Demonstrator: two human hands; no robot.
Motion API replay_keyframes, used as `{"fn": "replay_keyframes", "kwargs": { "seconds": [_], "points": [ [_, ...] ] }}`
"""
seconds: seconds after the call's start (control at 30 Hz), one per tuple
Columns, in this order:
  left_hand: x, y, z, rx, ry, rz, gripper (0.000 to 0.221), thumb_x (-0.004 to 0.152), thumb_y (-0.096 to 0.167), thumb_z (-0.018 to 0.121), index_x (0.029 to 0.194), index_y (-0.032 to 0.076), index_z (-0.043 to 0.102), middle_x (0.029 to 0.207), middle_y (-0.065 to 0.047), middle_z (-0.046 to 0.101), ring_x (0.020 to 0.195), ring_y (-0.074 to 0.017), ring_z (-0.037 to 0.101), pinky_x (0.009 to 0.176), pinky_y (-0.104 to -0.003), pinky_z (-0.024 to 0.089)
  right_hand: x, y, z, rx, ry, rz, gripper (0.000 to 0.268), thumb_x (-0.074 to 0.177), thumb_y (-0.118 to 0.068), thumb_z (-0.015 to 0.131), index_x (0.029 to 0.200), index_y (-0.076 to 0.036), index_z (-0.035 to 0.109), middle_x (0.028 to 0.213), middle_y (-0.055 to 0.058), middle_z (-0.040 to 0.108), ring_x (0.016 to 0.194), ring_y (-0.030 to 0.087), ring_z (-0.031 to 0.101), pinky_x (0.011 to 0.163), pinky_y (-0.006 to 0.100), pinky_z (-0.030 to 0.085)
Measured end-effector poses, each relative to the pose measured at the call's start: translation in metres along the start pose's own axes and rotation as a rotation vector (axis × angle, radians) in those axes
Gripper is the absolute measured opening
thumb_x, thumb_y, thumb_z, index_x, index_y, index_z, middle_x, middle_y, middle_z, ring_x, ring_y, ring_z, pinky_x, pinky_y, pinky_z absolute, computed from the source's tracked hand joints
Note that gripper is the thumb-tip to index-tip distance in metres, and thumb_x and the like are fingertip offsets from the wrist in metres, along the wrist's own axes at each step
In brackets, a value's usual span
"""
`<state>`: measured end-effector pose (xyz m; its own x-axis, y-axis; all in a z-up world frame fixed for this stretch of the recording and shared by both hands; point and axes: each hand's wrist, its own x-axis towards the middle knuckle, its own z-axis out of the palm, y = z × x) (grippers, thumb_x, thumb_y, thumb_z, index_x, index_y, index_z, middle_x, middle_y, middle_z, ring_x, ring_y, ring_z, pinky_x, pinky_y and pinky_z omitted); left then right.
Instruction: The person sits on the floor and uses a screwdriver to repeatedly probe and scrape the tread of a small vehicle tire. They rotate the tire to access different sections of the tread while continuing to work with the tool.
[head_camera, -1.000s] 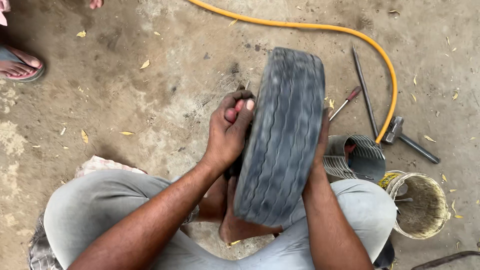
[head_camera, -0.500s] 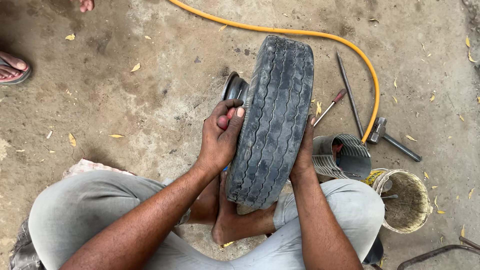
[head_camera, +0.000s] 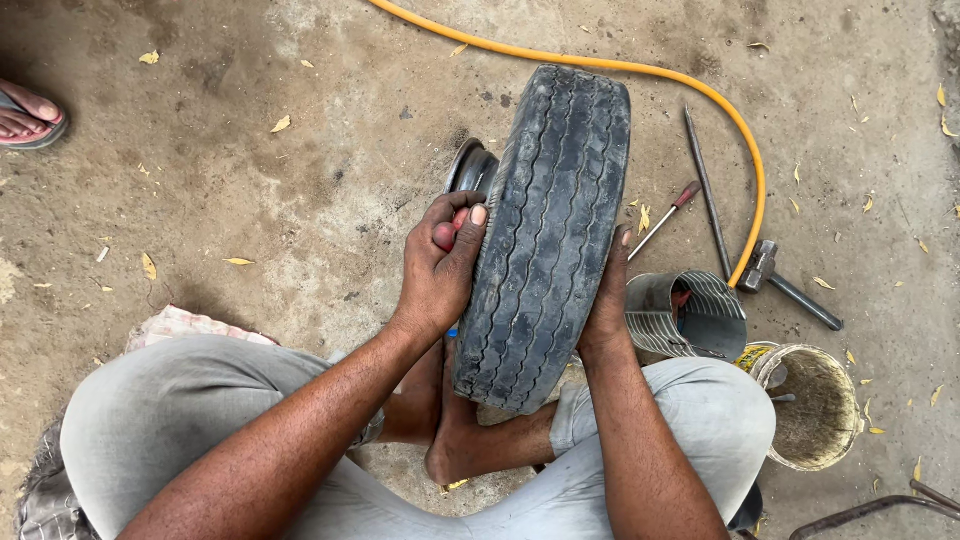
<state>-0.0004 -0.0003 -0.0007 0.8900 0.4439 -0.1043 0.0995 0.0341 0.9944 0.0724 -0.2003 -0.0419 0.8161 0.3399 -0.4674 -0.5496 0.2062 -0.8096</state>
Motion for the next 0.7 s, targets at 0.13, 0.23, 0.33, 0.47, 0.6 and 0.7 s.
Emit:
{"fn": "replay_keyframes", "kwargs": {
  "seconds": [0.13,0.23,0.33,0.47,0.6,0.7],
  "points": [
    [0.003,-0.004,0.002,-0.008,0.014,-0.002,0.037,0.105,0.033,0.059,0.123,0.001,0.066,0.106,-0.011,0.073,0.101,-0.0173,0.068,0.092,-0.033,0.055,-0.001,0.004,-0.003,-0.039,0.004,-0.012,0.114,0.078,-0.089,0.042,0.161,-0.012,0.026,0.157,0.021,0.043,0.143,0.036,0.048,0.114,0.055,0.047],
    [0.008,-0.004,0.002,0.008,0.043,-0.011,0.037,0.105,0.033,0.06,0.122,0.001,0.067,0.106,-0.011,0.073,0.101,-0.0178,0.068,0.091,-0.033,0.055,-0.002,0.005,0.0,-0.044,0.005,-0.005,0.113,0.078,-0.089,0.04,0.161,-0.013,0.026,0.155,0.022,0.044,0.141,0.036,0.05,0.112,0.055,0.049],
    [0.0,0.002,0.0,0.008,0.12,-0.035,0.038,0.105,0.033,0.06,0.122,0.0,0.066,0.105,-0.012,0.072,0.101,-0.0183,0.068,0.091,-0.033,0.055,-0.011,0.005,0.011,-0.035,-0.05,-0.025,0.11,0.082,-0.086,0.04,0.16,-0.011,0.028,0.153,0.022,0.046,0.139,0.035,0.052,0.112,0.054,0.05],
    [-0.018,0.016,0.0,-0.026,0.1,-0.237,0.04,0.105,0.033,0.059,0.126,0.0,0.067,0.091,-0.018,0.066,0.085,-0.0223,0.06,0.076,-0.037,0.051,-0.041,-0.004,0.023,0.071,-0.14,-0.082,0.102,0.093,-0.078,0.046,0.163,-0.005,0.029,0.154,0.02,0.045,0.139,0.032,0.05,0.114,0.049,0.048],
    [-0.001,0.018,0.009,-0.115,0.066,-0.075,0.04,0.104,0.031,0.059,0.126,-0.002,0.064,0.105,-0.007,0.071,0.1,-0.0149,0.067,0.09,-0.03,0.056,-0.032,-0.017,0.021,0.121,-0.044,-0.157,0.092,0.093,-0.068,0.05,0.161,-0.009,0.029,0.155,0.014,0.048,0.14,0.03,0.052,0.115,0.047,0.048],
    [0.01,0.013,0.014,-0.128,0.033,-0.053,0.039,0.103,0.029,0.062,0.126,-0.002,0.064,0.102,-0.007,0.071,0.096,-0.014,0.065,0.087,-0.03,0.055,-0.002,-0.02,0.009,0.16,-0.13,-0.042,0.089,0.093,-0.073,0.039,0.155,-0.009,0.035,0.144,0.02,0.055,0.129,0.035,0.059,0.101,0.055,0.055]
  ]
}}
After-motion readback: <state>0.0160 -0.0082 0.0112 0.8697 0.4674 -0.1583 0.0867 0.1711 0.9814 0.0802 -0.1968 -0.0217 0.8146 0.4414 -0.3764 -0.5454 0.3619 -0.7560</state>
